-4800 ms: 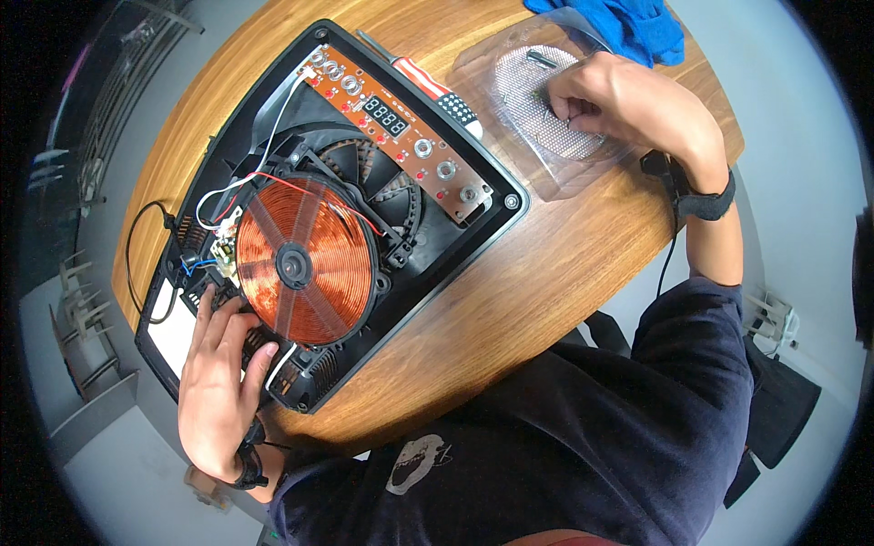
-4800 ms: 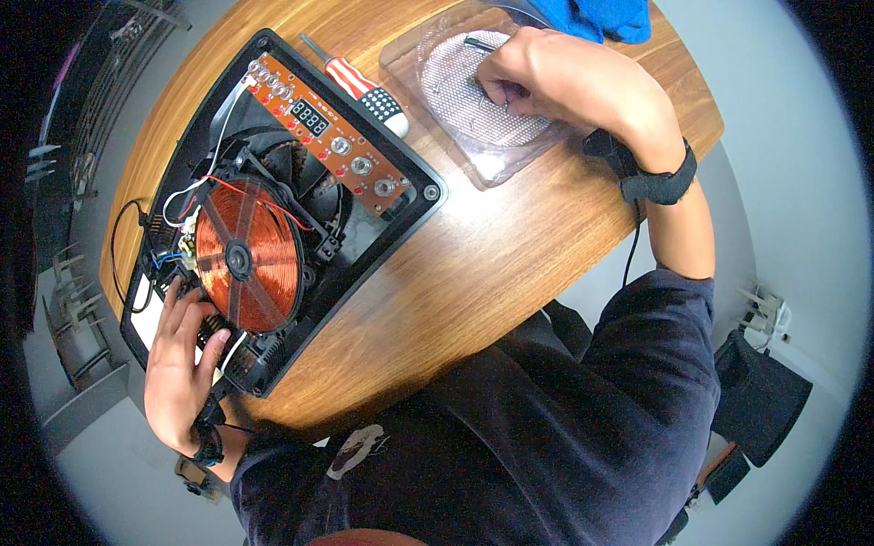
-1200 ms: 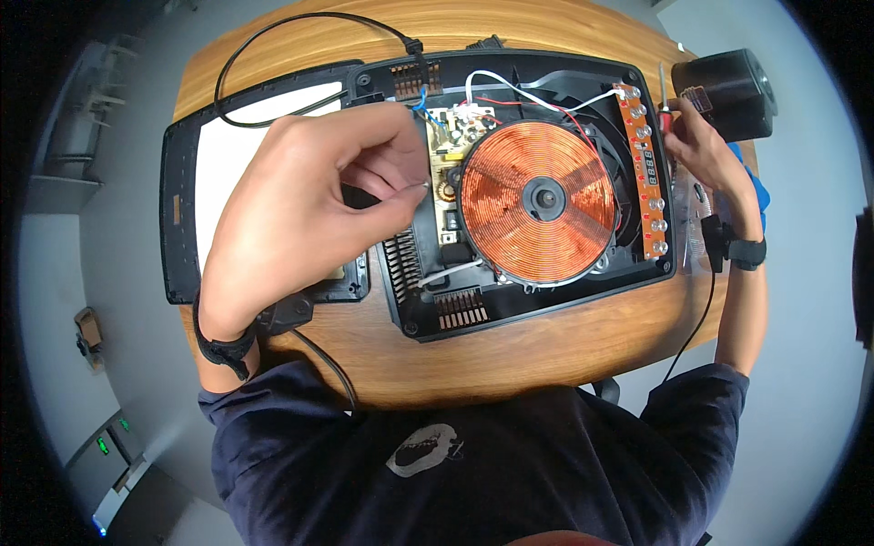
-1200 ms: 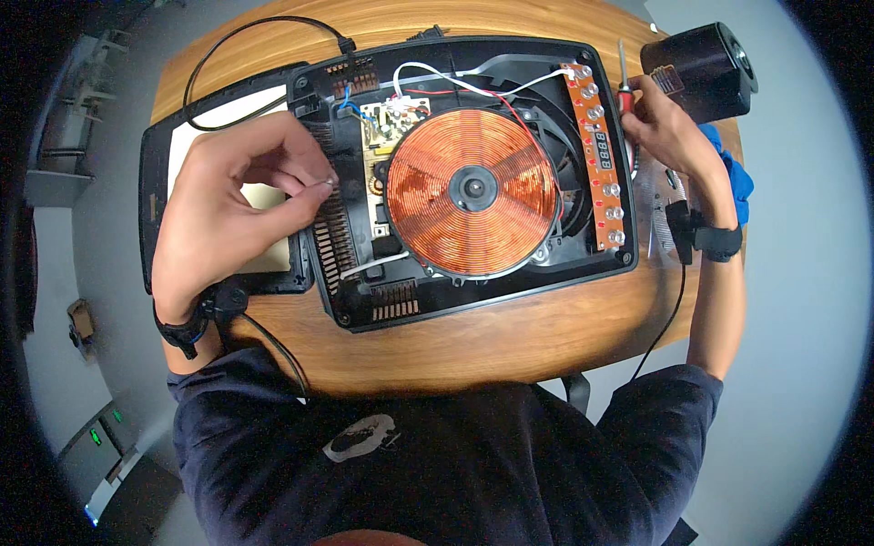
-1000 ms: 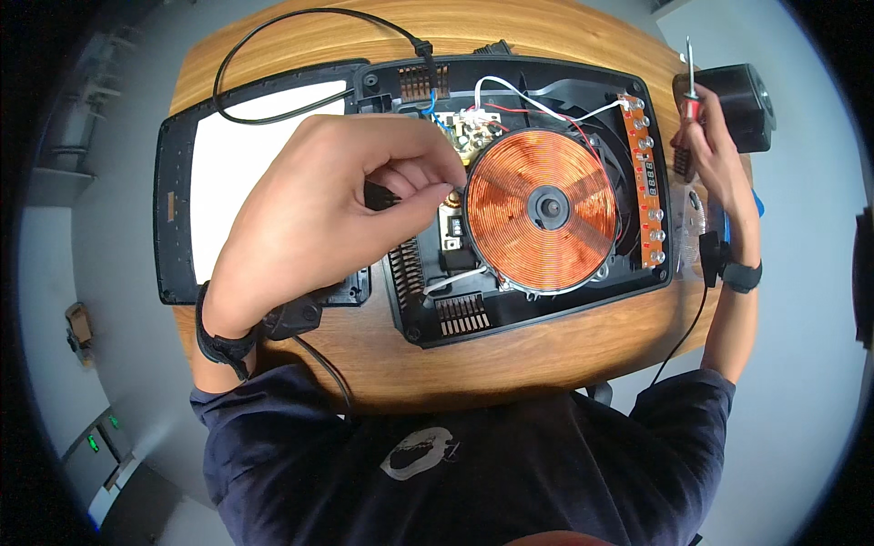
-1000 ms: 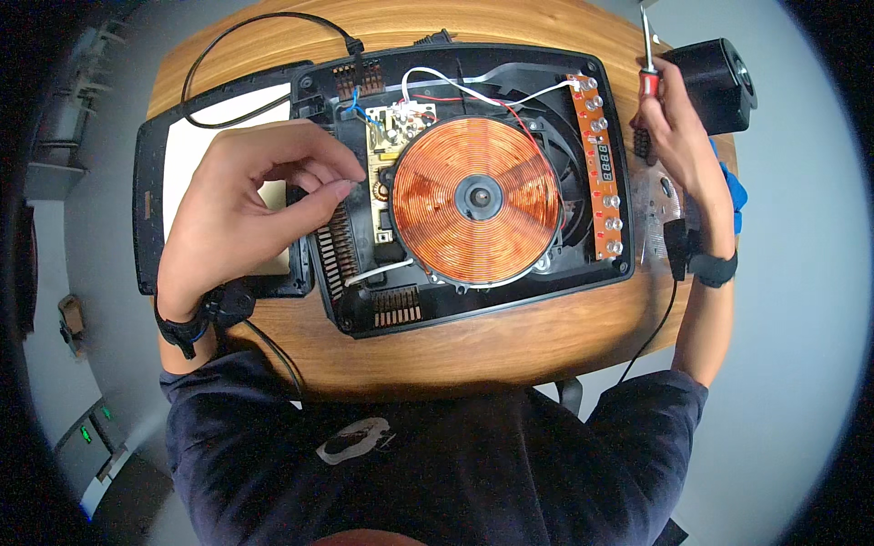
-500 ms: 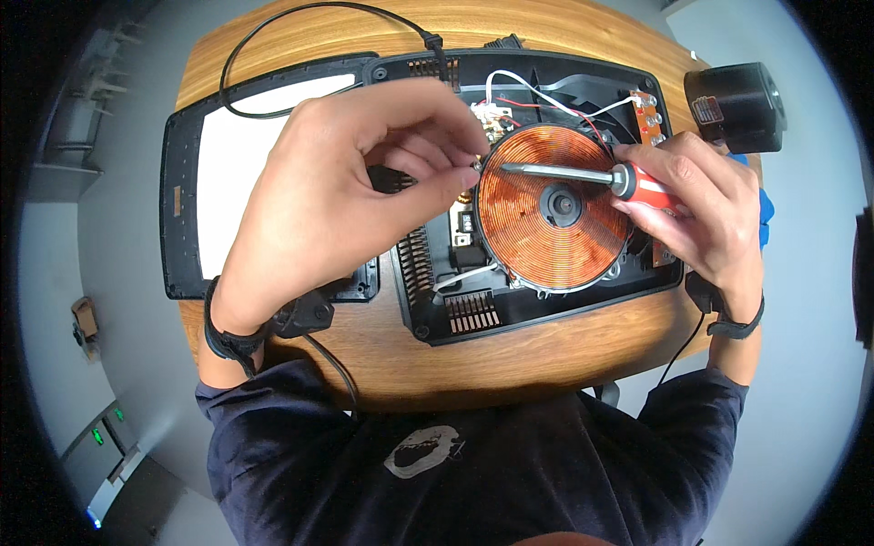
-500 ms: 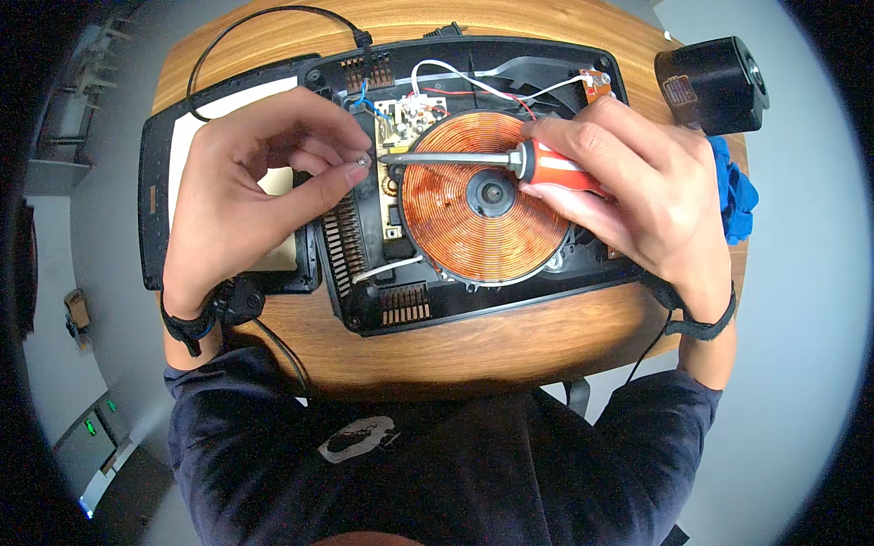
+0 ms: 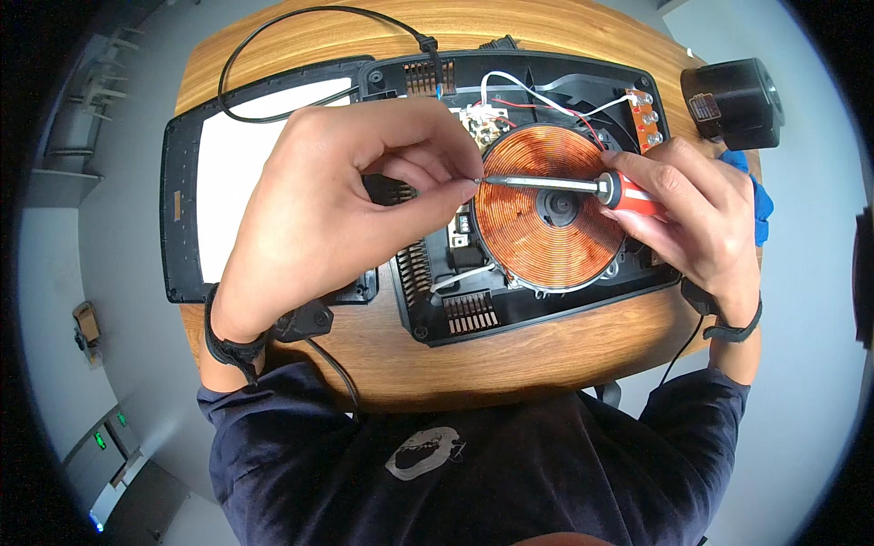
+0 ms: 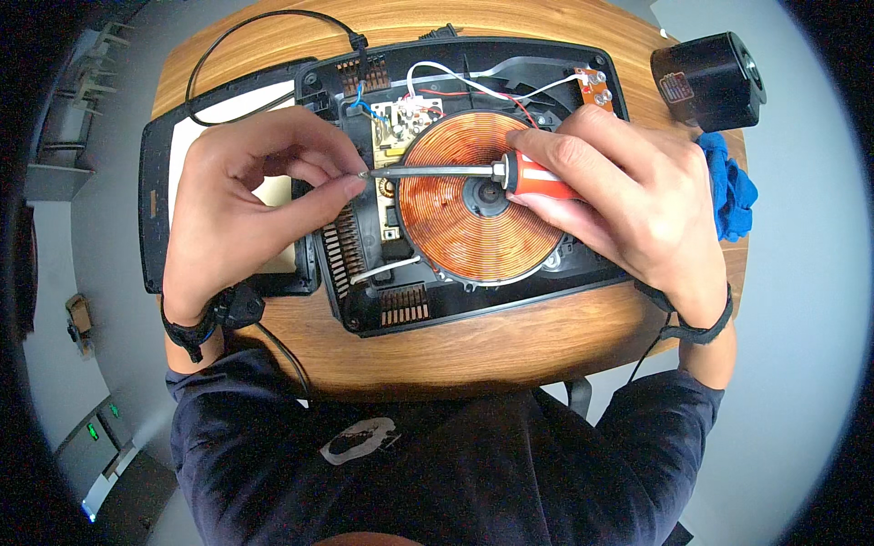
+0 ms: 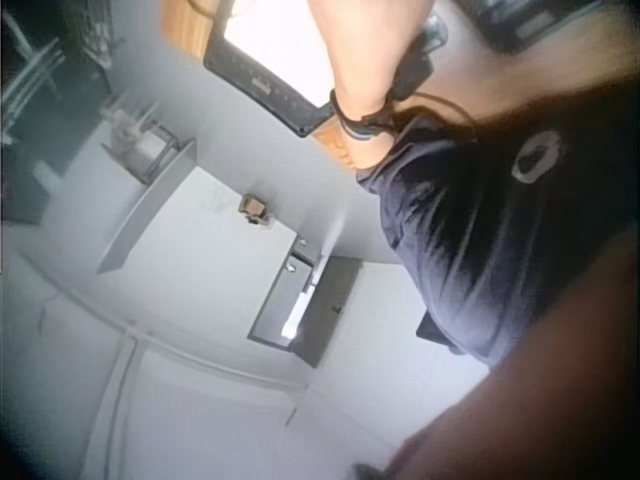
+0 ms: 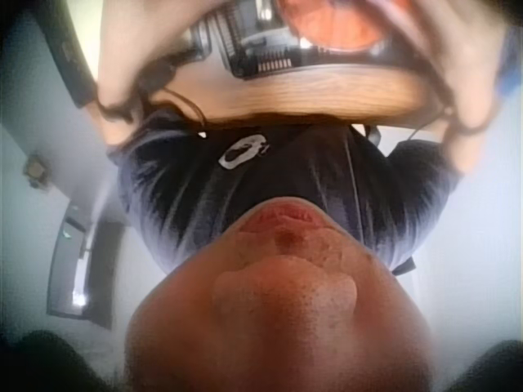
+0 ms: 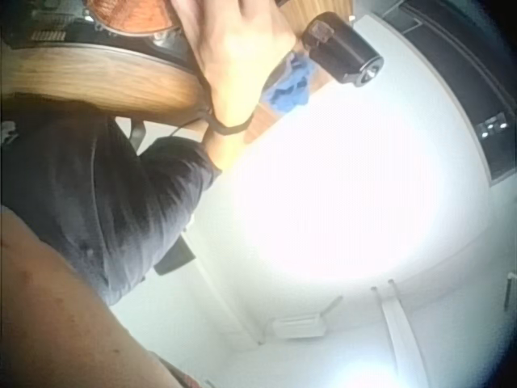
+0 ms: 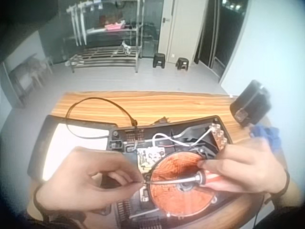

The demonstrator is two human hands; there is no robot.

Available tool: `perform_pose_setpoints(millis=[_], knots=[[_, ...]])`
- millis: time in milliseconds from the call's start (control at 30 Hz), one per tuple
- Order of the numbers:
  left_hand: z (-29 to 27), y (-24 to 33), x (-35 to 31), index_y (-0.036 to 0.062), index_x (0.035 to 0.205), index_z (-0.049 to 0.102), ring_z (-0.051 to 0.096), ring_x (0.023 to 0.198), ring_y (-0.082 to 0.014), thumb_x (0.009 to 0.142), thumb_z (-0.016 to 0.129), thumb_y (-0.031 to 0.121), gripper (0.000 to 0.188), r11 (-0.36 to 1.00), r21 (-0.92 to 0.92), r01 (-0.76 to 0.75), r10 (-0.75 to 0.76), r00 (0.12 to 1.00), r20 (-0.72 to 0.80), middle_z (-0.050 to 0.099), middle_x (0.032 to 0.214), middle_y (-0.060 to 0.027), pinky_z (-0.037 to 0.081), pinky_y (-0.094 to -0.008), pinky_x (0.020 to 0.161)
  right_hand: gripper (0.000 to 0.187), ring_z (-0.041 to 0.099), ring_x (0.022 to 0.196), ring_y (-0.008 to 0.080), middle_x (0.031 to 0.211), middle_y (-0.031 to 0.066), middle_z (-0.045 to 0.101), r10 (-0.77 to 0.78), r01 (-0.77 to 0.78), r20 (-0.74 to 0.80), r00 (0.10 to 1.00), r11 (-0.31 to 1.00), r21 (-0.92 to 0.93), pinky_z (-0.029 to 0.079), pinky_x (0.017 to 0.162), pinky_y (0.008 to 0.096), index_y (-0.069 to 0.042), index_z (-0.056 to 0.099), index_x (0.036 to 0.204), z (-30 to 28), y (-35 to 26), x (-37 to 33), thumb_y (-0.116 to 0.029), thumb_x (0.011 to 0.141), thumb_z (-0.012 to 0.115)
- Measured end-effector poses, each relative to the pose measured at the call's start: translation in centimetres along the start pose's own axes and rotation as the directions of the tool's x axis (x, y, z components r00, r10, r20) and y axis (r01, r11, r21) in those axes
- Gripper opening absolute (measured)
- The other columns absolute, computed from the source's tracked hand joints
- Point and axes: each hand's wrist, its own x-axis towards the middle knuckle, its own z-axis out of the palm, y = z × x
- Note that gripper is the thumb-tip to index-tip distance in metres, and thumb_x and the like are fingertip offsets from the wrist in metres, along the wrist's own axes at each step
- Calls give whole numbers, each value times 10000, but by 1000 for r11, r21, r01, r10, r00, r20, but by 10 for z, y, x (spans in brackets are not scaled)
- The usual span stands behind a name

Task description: The person assembles an induction cooktop by placing the copper coil and circuit board into the housing, connecting wires, and securing components with a screwdriver.

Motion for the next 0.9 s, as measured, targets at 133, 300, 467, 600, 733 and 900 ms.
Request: perform_pose_setpoints(millis=[133,300,467,600,733,900], knots=[[-1,1,1,-46,1088,823,774,943,-111,945,883,-26,156,999,43,22,-22,1000,10,836,1075,-77,635,-272,898,390,709,704,237,890,40,668,3,-3,10,1000,1000,-17,569,601,376,-103,832,1185,0,-1,-1,-270,851,944],[-2,2,1,-46,1089,833,779,950,-116,951,881,-22,148,998,60,37,-38,999,18,843,1087,-83,636,-274,897,394,706,702,234,889,39,663,-17,17,4,1000,1000,-21,567,599,374,-106,833,1192,0,-1,0,-271,851,940],[-2,1,2,-43,1089,837,779,946,-116,953,881,-22,144,998,53,43,-44,999,13,845,1081,-80,634,-271,896,399,707,707,233,890,43,664,-11,11,-2,1000,1000,-27,568,603,375,-104,832,1201,-1,-2,1,-268,852,934],[-1,1,0,-42,1087,836,777,942,-111,952,883,-23,144,997,74,27,-28,1000,4,846,1074,-77,633,-269,893,391,707,708,235,888,45,661,-17,16,-15,1000,1000,-25,569,607,377,-98,830,1199,0,-2,1,-270,862,929],[0,-2,1,-42,1080,833,777,941,-109,949,884,-27,141,997,64,46,-47,999,4,845,1071,-76,636,-273,896,385,706,709,238,896,45,658,-12,12,5,1000,1000,-10,573,609,378,-94,829,1203,3,-2,0,-270,875,924],[1,-3,1,-46,1083,825,775,933,-101,948,887,-29,149,998,44,36,-35,999,-10,843,1069,-74,637,-264,895,388,705,712,239,904,44,653,1,-1,16,1000,1000,-3,578,611,379,-96,828,1215,3,-2,-2,-270,881,920]])
